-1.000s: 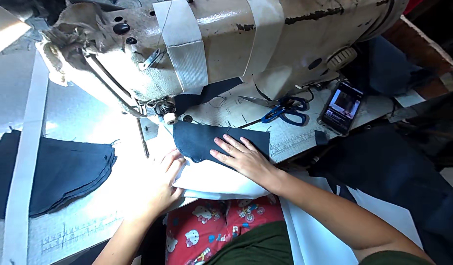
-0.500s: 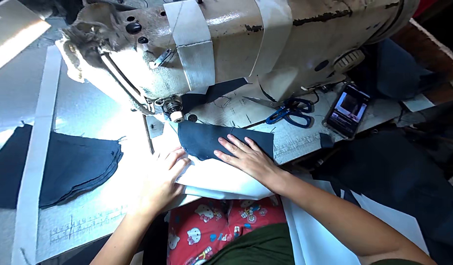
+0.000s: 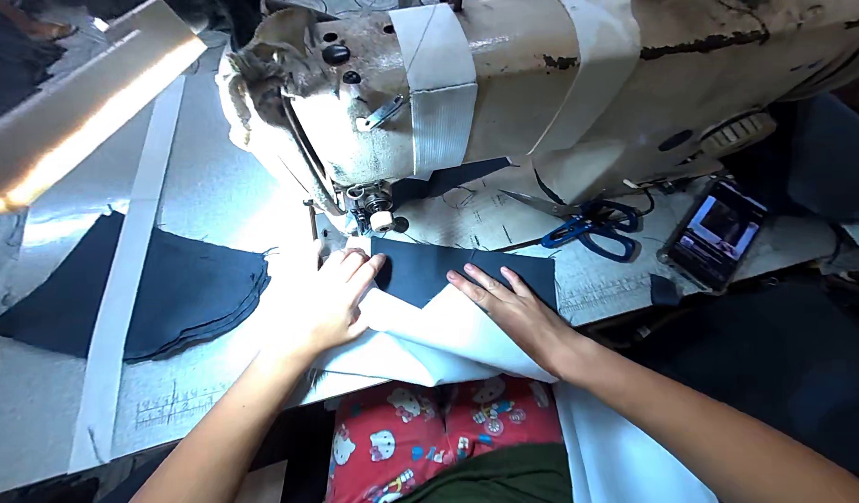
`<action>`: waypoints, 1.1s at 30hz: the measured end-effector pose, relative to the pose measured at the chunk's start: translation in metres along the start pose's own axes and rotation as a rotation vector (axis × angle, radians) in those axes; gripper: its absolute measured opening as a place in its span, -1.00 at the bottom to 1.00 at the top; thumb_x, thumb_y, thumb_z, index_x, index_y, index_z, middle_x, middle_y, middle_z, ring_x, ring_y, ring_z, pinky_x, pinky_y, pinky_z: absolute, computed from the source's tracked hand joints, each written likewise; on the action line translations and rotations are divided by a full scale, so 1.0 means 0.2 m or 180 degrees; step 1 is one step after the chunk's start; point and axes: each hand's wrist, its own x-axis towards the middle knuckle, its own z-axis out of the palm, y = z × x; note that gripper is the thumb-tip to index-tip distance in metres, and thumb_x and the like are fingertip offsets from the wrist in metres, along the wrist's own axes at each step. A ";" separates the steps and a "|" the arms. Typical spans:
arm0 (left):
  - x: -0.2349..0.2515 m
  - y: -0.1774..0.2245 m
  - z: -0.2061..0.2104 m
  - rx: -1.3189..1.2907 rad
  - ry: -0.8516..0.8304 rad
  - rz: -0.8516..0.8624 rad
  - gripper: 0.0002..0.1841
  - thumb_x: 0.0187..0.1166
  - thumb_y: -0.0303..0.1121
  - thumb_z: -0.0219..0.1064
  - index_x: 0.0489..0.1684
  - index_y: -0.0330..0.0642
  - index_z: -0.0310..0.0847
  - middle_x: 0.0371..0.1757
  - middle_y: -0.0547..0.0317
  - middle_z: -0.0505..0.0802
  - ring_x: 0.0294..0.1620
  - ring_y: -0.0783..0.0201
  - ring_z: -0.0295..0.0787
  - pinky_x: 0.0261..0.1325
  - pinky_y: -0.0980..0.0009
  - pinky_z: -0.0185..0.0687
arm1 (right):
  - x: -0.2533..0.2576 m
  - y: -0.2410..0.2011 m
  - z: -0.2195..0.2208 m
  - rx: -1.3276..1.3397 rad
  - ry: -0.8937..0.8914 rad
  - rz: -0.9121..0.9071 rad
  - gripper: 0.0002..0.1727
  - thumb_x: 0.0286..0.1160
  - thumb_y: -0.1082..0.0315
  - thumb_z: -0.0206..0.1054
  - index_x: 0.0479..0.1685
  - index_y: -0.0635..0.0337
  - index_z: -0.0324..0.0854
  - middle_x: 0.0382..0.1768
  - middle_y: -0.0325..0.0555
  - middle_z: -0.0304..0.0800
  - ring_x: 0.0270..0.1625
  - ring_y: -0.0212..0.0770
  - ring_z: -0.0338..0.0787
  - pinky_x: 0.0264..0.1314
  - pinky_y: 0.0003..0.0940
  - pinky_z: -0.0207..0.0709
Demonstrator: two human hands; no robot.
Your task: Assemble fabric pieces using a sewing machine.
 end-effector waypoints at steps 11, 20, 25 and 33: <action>-0.03 0.01 0.06 0.0047 0.0312 -0.0101 -0.46 0.42 -0.06 0.09 -0.08 -0.38 0.80 0.30 -0.29 0.80 0.37 -0.25 0.72 0.35 -0.22 0.51 | -0.01 0.03 0.01 0.0015 -0.0086 -0.0016 -0.44 0.31 0.77 0.25 0.36 0.27 0.68 0.72 -0.13 0.45 0.80 -0.01 0.35 0.66 0.36 0.20; -0.03 0.01 0.07 0.0055 0.0156 -0.0132 -0.43 0.48 -0.05 0.04 0.01 -0.41 0.77 0.30 -0.29 0.80 0.42 -0.27 0.70 0.39 -0.31 0.46 | 0.00 0.02 -0.01 -0.0107 -0.0308 0.0040 -0.43 0.37 0.73 0.25 0.42 0.18 0.69 0.75 -0.15 0.40 0.81 0.01 0.32 0.64 0.39 0.21; -0.04 0.00 0.08 0.0039 0.0294 -0.0070 -0.44 0.53 -0.08 0.03 -0.03 -0.45 0.77 0.25 -0.34 0.81 0.37 -0.28 0.72 0.42 -0.14 0.51 | -0.03 0.04 0.03 0.0201 -0.0229 0.0167 -0.26 0.34 0.60 0.41 0.67 0.30 0.38 0.77 -0.01 0.35 0.83 -0.07 0.29 0.78 0.28 0.02; -0.03 0.02 0.07 0.0016 0.0273 -0.0174 -0.45 0.48 -0.07 0.07 -0.02 -0.47 0.74 0.27 -0.35 0.79 0.38 -0.27 0.72 0.41 -0.10 0.55 | -0.03 0.05 0.04 0.0504 -0.0378 0.0257 0.01 0.22 0.50 0.52 0.85 0.16 0.14 0.86 -0.14 0.17 0.89 -0.14 0.13 0.82 0.33 -0.15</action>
